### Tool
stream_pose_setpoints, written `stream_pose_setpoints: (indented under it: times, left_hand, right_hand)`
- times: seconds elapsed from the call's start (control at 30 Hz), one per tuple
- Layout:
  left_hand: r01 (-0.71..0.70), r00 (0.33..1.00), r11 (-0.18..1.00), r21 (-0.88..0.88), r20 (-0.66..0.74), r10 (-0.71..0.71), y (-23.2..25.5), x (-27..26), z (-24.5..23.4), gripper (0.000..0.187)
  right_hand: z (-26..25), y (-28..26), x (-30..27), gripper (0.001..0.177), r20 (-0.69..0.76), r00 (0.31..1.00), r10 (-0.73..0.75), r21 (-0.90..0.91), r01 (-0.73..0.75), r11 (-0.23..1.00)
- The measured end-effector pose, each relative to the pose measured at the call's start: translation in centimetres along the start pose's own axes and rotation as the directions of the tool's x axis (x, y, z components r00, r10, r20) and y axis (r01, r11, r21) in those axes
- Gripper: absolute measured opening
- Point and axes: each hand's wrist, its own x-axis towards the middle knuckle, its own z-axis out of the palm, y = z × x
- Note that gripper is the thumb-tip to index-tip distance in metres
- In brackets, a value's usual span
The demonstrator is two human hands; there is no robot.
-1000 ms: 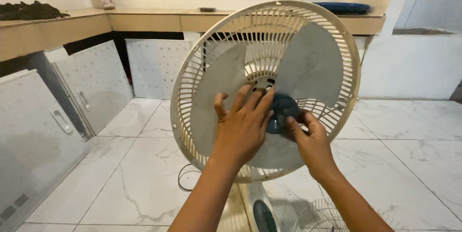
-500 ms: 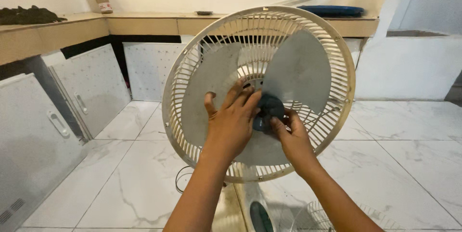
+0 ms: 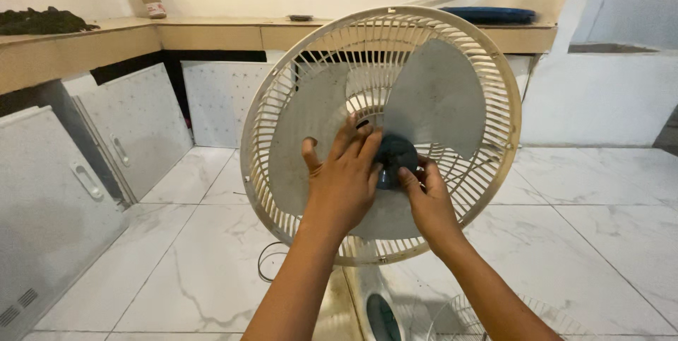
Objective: The person uses a screwdriver to remove screws from the front grill of a standing fan, then detaches the grill. They unscrew the central nut to remove the fan blades, place them on the floor, and reattach the blades and nut to the fan.
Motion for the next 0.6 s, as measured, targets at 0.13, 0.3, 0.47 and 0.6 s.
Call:
stream_pose_setpoints:
  times: [0.13, 0.3, 0.47, 0.6]
  left_hand:
    - [0.01, 1.0, 1.0, -0.009, 0.017, -0.01, 0.1, -0.6, -0.4, 0.06]
    - [0.052, 0.999, 0.999, 0.012, -0.014, -0.052, 0.5, -0.7, -0.2, 0.062]
    - [0.09, 0.996, 0.996, -0.007, 0.002, -0.09, 0.7, -0.7, 0.0, 0.058]
    - [0.071, 0.997, 0.997, 0.009, -0.017, -0.071, 0.8, -0.9, -0.5, 0.07]
  right_hand:
    - [-0.2, -0.2, -0.3, 0.043, -0.006, 1.0, 0.006, -0.009, -0.007, 1.0]
    - [-0.4, -0.8, -0.4, 0.042, 0.003, 1.0, -0.008, -0.084, 0.008, 0.996]
    - [-1.1, -1.3, -1.2, 0.046, 0.026, 0.998, -0.054, -0.091, 0.056, 0.994]
    - [-3.0, -2.0, -2.8, 0.049, 0.139, 0.986, -0.09, -0.01, 0.092, 0.996]
